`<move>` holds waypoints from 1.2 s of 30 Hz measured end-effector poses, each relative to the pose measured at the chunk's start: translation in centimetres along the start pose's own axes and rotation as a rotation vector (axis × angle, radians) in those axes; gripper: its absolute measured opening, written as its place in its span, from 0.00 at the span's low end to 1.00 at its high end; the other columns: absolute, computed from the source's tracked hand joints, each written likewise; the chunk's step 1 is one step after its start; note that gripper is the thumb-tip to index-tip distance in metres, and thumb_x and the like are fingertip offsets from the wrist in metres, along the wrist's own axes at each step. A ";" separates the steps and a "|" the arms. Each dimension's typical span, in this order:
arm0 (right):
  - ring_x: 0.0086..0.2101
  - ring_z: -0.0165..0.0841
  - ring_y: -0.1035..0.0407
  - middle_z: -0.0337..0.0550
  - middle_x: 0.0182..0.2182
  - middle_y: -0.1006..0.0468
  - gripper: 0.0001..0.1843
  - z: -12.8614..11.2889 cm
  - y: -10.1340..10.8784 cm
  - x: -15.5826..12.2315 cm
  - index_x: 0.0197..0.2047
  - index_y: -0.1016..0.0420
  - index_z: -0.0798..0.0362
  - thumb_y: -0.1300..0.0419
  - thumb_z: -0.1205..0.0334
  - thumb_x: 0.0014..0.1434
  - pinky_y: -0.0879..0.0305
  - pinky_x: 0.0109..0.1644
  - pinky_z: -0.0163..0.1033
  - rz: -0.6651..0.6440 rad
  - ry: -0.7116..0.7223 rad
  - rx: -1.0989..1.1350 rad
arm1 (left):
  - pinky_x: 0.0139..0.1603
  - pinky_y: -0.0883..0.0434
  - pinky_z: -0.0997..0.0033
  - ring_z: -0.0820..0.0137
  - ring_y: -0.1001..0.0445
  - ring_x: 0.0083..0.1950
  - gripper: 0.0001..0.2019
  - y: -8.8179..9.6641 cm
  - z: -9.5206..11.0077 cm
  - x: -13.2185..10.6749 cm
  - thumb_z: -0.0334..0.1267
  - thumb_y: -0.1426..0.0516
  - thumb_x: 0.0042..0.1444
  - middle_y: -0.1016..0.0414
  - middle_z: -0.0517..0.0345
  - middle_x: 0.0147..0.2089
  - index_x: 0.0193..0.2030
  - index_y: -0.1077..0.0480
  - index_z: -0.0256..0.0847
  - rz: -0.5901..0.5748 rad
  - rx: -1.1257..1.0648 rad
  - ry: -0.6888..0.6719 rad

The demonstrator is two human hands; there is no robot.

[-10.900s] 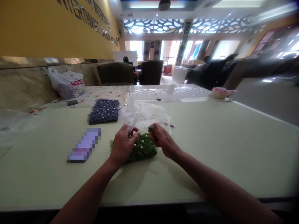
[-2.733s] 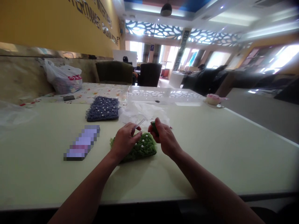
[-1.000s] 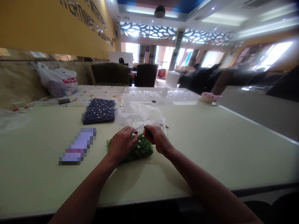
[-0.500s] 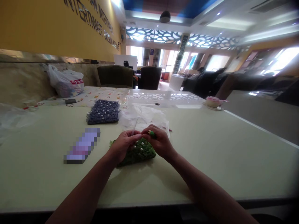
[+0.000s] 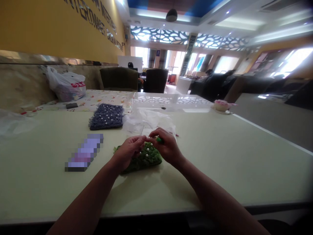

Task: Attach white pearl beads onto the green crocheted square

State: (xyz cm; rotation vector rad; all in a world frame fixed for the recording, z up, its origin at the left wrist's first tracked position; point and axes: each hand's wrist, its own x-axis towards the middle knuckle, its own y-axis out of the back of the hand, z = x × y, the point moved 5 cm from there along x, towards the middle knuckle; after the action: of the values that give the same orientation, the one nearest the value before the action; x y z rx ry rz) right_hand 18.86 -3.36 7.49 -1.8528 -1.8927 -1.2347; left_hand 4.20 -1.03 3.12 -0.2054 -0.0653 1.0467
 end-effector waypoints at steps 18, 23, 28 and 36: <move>0.28 0.27 0.38 0.39 0.28 0.29 0.05 1.7 1.8 0.6 0.33 0.23 0.54 0.36 0.61 0.56 0.43 0.31 0.35 0.127 -0.216 0.204 | 0.30 0.46 0.75 0.75 0.46 0.28 0.15 -0.5 1.3 0.0 0.48 0.47 0.63 0.44 0.65 0.25 0.45 0.27 0.39 0.043 0.399 -0.252; 0.28 0.27 0.39 0.39 0.29 0.27 0.06 1.9 1.8 0.7 0.34 0.23 0.54 0.37 0.60 0.57 0.42 0.30 0.35 0.075 -0.238 0.196 | 0.31 0.43 0.75 0.75 0.42 0.29 0.14 -0.1 1.2 0.0 0.47 0.46 0.62 0.37 0.62 0.28 0.42 0.26 0.40 0.078 0.481 -0.284; 0.25 0.25 0.42 0.37 0.26 0.29 0.07 2.0 1.7 0.6 0.34 0.23 0.54 0.37 0.59 0.57 0.45 0.28 0.34 0.078 -0.266 0.204 | 0.32 0.42 0.75 0.75 0.41 0.30 0.14 -0.1 1.4 0.0 0.48 0.46 0.62 0.35 0.61 0.29 0.42 0.25 0.41 0.101 0.483 -0.309; 0.24 0.25 0.43 0.35 0.24 0.32 0.07 1.9 1.8 0.5 0.33 0.25 0.54 0.37 0.59 0.58 0.44 0.29 0.35 0.114 -0.294 0.154 | 0.25 0.48 0.76 0.77 0.48 0.25 0.13 0.5 2.0 -0.3 0.47 0.45 0.62 0.45 0.65 0.23 0.43 0.26 0.40 0.180 0.288 -0.384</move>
State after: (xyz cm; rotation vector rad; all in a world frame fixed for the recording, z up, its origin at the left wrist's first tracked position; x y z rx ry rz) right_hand 21.13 -1.98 7.33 -2.1165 -1.9272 -0.7925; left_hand 3.33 -0.75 5.04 0.2578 -0.2447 1.2504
